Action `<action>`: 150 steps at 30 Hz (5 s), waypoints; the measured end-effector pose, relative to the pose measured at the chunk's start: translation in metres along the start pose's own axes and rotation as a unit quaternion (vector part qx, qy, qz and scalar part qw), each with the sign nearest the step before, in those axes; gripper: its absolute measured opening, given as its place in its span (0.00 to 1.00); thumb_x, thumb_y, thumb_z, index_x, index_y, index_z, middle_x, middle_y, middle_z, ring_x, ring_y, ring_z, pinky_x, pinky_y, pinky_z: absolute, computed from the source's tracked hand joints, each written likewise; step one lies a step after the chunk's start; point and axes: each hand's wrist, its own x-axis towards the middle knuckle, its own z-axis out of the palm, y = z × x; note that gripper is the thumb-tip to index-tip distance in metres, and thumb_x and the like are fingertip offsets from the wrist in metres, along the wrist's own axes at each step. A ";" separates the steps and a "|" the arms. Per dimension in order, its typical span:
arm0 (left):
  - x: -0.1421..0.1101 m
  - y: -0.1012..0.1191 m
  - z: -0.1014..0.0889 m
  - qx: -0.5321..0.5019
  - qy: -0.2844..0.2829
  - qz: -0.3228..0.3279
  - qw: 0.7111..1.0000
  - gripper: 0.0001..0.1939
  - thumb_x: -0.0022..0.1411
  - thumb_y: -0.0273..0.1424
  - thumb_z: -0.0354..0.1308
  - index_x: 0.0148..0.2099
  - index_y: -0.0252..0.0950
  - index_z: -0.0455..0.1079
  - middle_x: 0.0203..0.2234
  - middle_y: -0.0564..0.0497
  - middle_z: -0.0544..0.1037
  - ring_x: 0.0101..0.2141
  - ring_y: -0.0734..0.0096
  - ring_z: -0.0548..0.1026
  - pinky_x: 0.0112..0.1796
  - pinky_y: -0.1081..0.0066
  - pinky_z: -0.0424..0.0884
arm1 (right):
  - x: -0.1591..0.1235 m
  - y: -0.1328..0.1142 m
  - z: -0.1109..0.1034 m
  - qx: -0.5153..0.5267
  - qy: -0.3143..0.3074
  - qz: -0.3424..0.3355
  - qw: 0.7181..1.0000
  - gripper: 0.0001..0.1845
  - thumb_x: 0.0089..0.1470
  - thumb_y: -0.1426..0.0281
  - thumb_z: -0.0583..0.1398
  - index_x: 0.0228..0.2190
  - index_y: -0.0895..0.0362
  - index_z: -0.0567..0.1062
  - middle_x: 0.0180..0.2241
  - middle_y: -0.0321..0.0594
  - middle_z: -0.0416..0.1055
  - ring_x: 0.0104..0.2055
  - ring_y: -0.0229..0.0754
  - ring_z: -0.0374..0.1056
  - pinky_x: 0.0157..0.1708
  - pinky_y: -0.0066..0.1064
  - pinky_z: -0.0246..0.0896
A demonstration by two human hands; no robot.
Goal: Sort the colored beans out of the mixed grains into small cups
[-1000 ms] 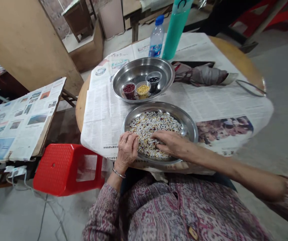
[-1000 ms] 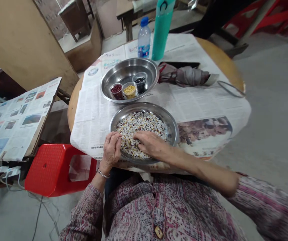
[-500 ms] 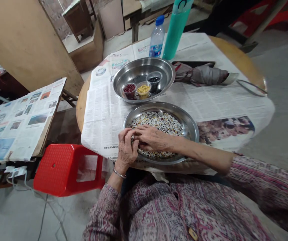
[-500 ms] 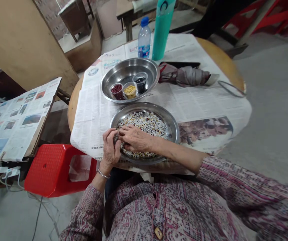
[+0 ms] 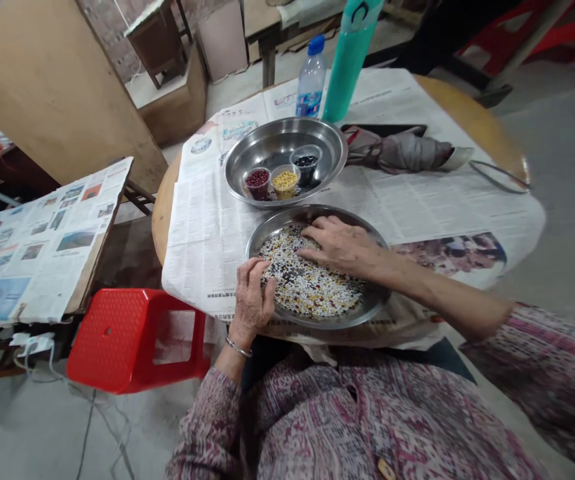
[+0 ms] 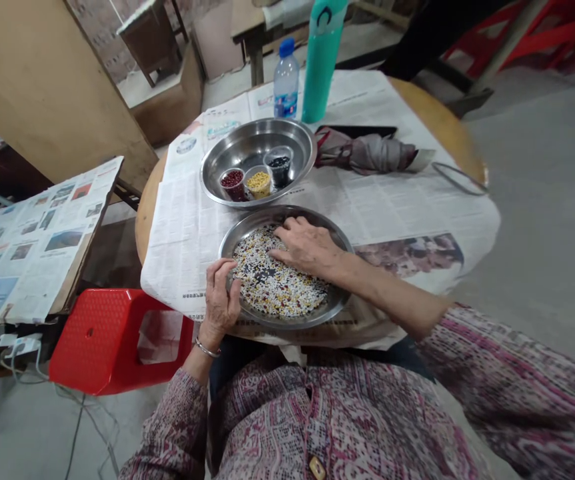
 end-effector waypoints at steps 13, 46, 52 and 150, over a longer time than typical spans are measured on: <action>0.000 -0.001 0.001 0.008 0.006 0.008 1.000 0.13 0.77 0.31 0.49 0.60 0.35 0.65 0.51 0.41 0.73 0.53 0.61 0.72 0.56 0.58 0.72 | -0.042 -0.039 0.005 0.249 -0.083 -0.167 0.950 0.08 0.60 0.74 0.57 0.36 0.54 0.77 0.36 0.40 0.77 0.37 0.41 0.71 0.39 0.33 0.64; -0.003 -0.006 0.004 0.035 0.011 0.007 0.999 0.13 0.77 0.31 0.46 0.55 0.34 0.70 0.48 0.40 0.75 0.51 0.60 0.74 0.54 0.55 0.75 | -0.032 -0.055 0.014 0.229 -0.078 -0.221 0.945 0.11 0.55 0.78 0.57 0.33 0.55 0.78 0.36 0.42 0.77 0.39 0.43 0.71 0.41 0.34 0.65; -0.003 -0.006 0.003 0.027 -0.004 -0.004 1.000 0.13 0.77 0.30 0.47 0.55 0.33 0.70 0.48 0.40 0.75 0.52 0.59 0.74 0.55 0.54 0.74 | -0.046 -0.021 0.011 0.086 -0.006 -0.187 0.979 0.13 0.56 0.80 0.56 0.33 0.54 0.79 0.39 0.46 0.77 0.44 0.50 0.68 0.45 0.41 0.66; 0.040 0.057 -0.019 0.122 -0.284 -0.113 0.944 0.16 0.69 0.25 0.60 0.57 0.39 0.66 0.52 0.45 0.76 0.55 0.57 0.74 0.59 0.56 0.73 | -0.077 0.005 -0.008 0.123 0.042 -0.047 0.990 0.13 0.62 0.69 0.55 0.41 0.53 0.81 0.45 0.47 0.81 0.46 0.51 0.78 0.47 0.40 0.74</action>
